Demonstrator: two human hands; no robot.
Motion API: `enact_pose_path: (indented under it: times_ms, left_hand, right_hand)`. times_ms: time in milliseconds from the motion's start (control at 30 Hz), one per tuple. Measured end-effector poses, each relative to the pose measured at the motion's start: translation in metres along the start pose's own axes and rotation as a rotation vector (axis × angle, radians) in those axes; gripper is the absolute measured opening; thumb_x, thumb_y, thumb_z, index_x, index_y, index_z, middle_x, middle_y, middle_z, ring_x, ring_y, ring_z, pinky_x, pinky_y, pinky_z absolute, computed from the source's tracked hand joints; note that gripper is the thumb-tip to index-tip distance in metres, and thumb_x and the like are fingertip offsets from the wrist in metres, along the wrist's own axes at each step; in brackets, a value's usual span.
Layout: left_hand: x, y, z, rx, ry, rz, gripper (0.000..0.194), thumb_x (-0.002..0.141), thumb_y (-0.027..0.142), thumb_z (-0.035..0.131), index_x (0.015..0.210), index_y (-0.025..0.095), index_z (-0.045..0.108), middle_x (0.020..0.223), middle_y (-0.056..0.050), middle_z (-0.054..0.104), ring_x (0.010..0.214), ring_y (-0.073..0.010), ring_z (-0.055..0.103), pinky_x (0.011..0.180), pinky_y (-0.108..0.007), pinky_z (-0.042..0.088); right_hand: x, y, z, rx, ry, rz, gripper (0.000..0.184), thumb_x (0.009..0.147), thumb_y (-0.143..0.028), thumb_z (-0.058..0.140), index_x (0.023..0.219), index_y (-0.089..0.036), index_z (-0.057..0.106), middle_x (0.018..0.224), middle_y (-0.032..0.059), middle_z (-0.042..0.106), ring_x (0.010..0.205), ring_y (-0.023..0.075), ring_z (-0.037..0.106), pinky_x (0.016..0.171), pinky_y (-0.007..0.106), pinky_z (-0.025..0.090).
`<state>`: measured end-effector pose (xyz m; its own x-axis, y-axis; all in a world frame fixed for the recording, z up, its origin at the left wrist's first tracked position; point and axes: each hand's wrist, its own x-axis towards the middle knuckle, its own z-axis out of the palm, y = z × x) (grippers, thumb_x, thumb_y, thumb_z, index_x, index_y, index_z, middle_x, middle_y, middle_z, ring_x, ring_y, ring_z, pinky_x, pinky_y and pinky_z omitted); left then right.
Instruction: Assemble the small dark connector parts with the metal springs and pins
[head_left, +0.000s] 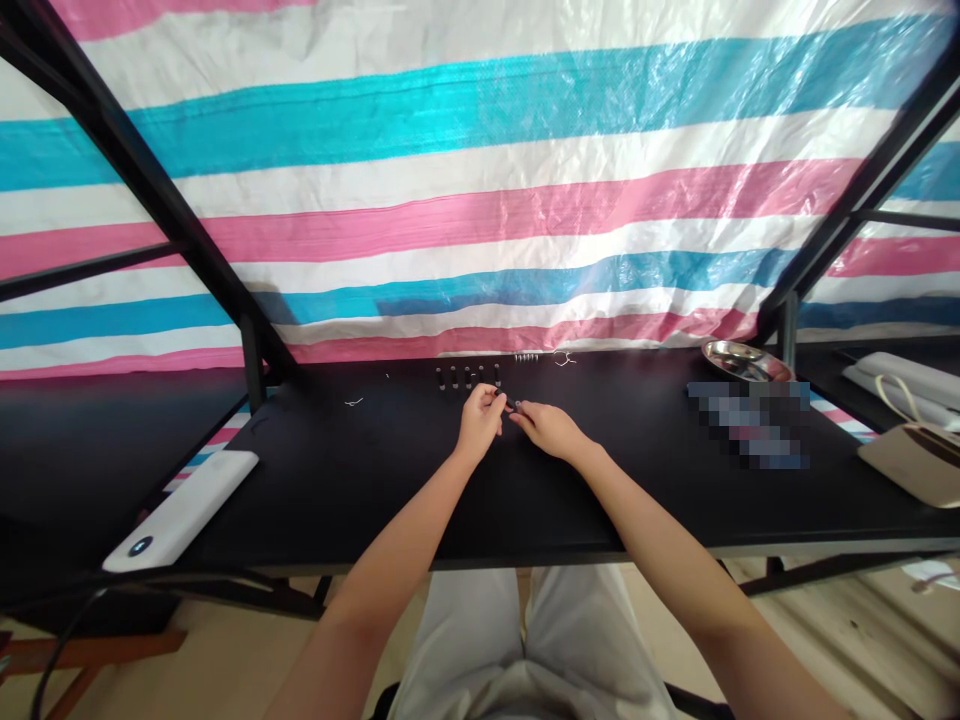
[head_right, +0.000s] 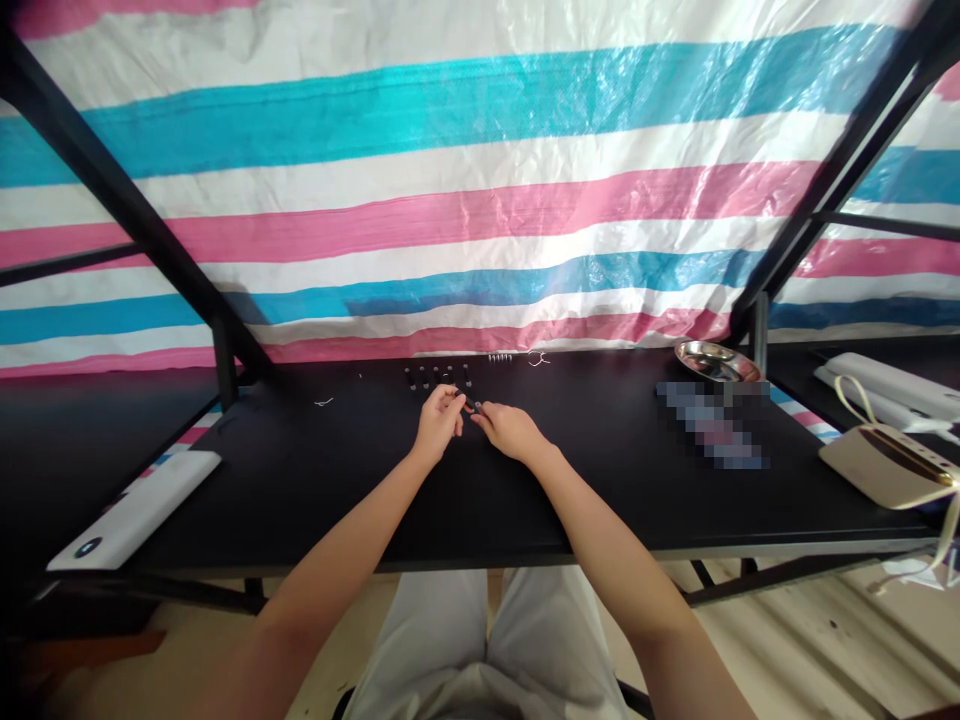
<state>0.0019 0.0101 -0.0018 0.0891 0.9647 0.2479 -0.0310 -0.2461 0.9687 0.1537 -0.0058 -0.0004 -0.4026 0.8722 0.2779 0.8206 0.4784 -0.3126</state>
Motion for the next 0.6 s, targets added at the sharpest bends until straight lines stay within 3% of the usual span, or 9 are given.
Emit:
enact_pose_path:
  times_ms: [400, 600]
  left_hand:
    - [-0.0013, 0.0017, 0.0018, 0.005, -0.033, 0.026, 0.023, 0.078, 0.038, 0.051, 0.082, 0.019, 0.041, 0.066, 0.004, 0.057, 0.032, -0.0023, 0.04, 0.032, -0.016, 0.028]
    - [-0.0014, -0.0036, 0.0007, 0.114, -0.04, 0.075, 0.025, 0.079, 0.041, 0.051, 0.087, 0.019, 0.042, 0.071, 0.003, 0.058, 0.035, -0.0021, 0.042, 0.035, -0.016, 0.032]
  right_hand:
    - [-0.0002, 0.0002, -0.0005, -0.063, -0.059, 0.01, 0.029, 0.092, -0.037, 0.034, 0.091, -0.018, 0.056, 0.085, 0.0059, 0.065, 0.072, 0.0151, 0.06, 0.061, 0.023, 0.035]
    - [-0.001, 0.0014, -0.0013, -0.09, -0.067, 0.022, 0.03, 0.092, -0.038, 0.034, 0.089, -0.018, 0.056, 0.085, 0.0059, 0.066, 0.072, 0.0152, 0.061, 0.06, 0.023, 0.034]
